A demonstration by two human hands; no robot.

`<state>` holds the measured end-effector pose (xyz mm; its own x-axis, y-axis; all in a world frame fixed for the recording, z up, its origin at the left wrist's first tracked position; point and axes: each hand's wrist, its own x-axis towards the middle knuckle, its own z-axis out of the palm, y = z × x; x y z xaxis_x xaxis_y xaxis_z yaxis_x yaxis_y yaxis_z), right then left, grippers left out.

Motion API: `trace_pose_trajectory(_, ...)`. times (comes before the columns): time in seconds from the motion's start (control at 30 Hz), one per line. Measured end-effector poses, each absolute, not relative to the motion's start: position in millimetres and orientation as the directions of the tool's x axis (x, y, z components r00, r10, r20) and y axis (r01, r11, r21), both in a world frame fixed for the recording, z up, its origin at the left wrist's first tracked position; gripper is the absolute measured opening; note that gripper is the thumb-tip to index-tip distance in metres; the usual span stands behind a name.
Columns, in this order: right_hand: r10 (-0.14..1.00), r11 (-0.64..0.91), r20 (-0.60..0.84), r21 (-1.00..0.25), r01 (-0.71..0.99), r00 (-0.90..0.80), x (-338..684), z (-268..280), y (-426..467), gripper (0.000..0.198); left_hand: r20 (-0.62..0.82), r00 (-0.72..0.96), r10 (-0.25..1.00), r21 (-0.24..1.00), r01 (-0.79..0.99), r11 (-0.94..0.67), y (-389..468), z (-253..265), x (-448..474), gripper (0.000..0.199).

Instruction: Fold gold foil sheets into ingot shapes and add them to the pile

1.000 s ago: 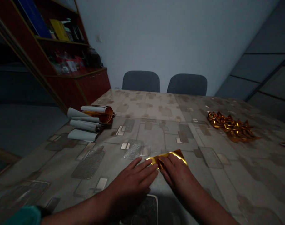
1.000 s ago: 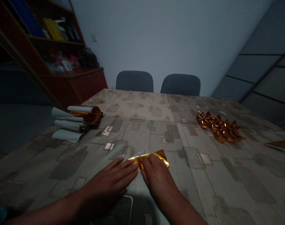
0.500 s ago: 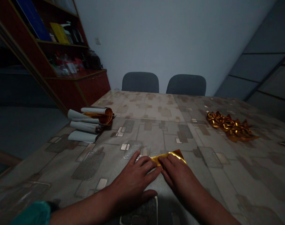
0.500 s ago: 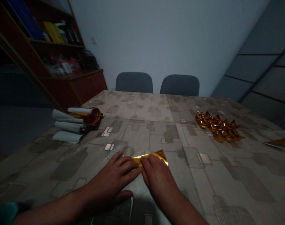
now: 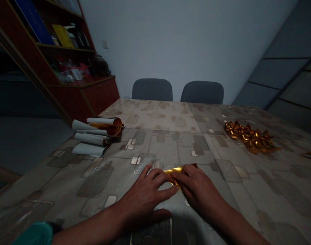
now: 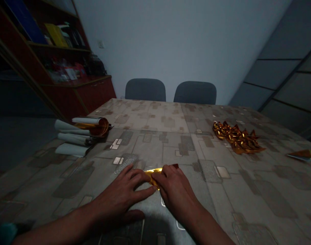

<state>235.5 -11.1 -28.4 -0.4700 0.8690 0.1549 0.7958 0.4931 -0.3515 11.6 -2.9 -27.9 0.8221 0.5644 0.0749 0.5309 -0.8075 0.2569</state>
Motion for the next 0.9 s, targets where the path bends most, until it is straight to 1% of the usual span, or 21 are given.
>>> trace_pose_trajectory(0.07, 0.885, 0.466, 0.149, -0.313, 0.827, -0.442, 235.6, -28.7, -9.2, 0.020, 0.086, 0.828, 0.553, 0.245, 0.521, -0.818, -1.2, -29.1, 10.8, 0.065)
trace_pose_trajectory(0.17, 0.897, 0.442, 0.160, -0.293, 0.848, -0.413, 242.4, -29.0, -4.8, 0.024, 0.120, 0.848, 0.515, 0.216, 0.484, -0.848, 3.1, -30.5, 6.7, 0.063)
trace_pose_trajectory(0.27, 0.906, 0.422, 0.192, -0.319, 0.849, -0.378, 251.7, -27.4, -0.8, 0.026, 0.161, 0.851, 0.501, 0.191, 0.471, -0.861, 8.1, -27.8, -0.3, 0.057)
trace_pose_trajectory(0.33, 0.909, 0.414, 0.196, -0.342, 0.843, -0.367, 256.2, -24.9, 0.5, 0.024, 0.174, 0.843, 0.509, 0.199, 0.476, -0.857, 11.3, -24.8, -4.8, 0.049)
trace_pose_trajectory(0.43, 0.927, 0.375, 0.145, -0.374, 0.848, -0.346, 258.0, -21.7, -0.1, 0.022, 0.196, 0.833, 0.517, 0.234, 0.472, -0.850, 15.8, -22.7, -8.5, 0.034)
trace_pose_trajectory(0.57, 0.950, 0.312, 0.113, -0.411, 0.857, -0.292, 253.3, -24.6, -3.3, 0.014, 0.249, 0.819, 0.517, 0.273, 0.453, -0.849, 19.6, -27.3, -6.8, 0.024)
trace_pose_trajectory(0.67, 0.951, 0.309, 0.116, -0.414, 0.856, -0.288, 248.9, -29.9, -5.0, 0.007, 0.301, 0.789, 0.536, 0.343, 0.435, -0.833, 20.1, -31.8, -3.5, 0.023)
trace_pose_trajectory(0.73, 0.952, 0.307, 0.123, -0.408, 0.860, -0.281, 247.0, -32.3, -5.4, 0.008, 0.313, 0.771, 0.555, 0.379, 0.434, -0.817, 19.9, -33.3, -1.9, 0.026)
trace_pose_trajectory(0.83, 0.952, 0.307, 0.142, -0.402, 0.862, -0.273, 245.7, -33.0, -5.7, 0.009, 0.270, 0.773, 0.574, 0.377, 0.464, -0.802, 19.5, -32.8, -1.6, 0.029)
trace_pose_trajectory(0.9, 0.937, 0.348, 0.169, -0.395, 0.850, -0.305, 245.1, -32.3, -6.2, 0.013, 0.230, 0.777, 0.586, 0.371, 0.486, -0.791, 19.3, -31.1, -2.2, 0.028)
